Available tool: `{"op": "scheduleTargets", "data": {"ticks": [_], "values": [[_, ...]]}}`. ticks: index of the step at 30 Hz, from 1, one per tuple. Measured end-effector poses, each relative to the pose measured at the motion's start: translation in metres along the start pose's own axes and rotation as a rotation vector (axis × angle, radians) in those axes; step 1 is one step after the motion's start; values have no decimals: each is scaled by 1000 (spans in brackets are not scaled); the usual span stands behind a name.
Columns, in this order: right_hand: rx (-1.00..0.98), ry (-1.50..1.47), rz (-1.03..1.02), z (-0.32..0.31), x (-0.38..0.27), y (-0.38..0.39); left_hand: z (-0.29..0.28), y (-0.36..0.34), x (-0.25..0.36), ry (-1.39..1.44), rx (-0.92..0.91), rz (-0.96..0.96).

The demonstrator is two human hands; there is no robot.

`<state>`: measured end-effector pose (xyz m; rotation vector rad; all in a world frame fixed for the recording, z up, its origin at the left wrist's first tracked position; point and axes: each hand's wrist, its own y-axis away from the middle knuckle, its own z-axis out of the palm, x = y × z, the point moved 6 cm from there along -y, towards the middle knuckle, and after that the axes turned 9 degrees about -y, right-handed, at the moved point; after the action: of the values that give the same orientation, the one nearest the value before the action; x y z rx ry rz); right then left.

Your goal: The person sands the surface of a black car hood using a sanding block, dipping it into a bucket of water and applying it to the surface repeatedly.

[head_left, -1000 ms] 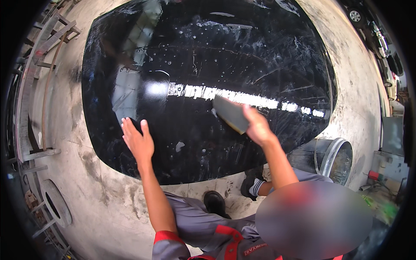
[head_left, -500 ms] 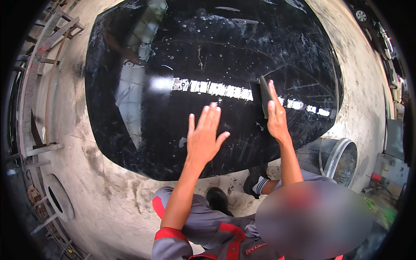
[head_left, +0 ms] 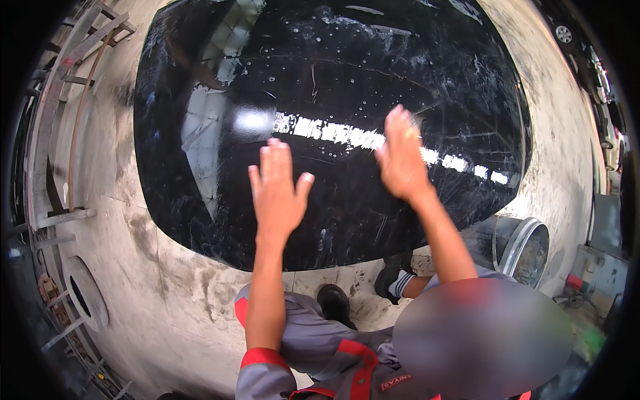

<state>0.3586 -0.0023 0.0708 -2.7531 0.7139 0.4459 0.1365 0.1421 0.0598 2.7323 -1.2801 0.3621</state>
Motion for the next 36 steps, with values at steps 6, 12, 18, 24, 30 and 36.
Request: {"op": "scheduleTargets", "data": {"ticks": [6, 12, 18, 24, 30, 36], "values": [[-55, -65, -55, 18, -37, 24, 14, 35, 62, 84, -133, 346], [-268, -269, -10, 4, -14, 40, 7, 10, 42, 5, 6, 166], [161, -1668, 568, -24, 31, 67, 17, 13, 77, 59, -73, 285], [454, -2131, 665, -10, 78, 100, 37, -16, 146, 143, 10, 406], [502, -2333, 563, -19, 90, 105, 49, -15, 192, 236, -17, 546], [511, -2406, 623, -17, 84, 101, 31, -54, 140, 39, 22, 291]]}}
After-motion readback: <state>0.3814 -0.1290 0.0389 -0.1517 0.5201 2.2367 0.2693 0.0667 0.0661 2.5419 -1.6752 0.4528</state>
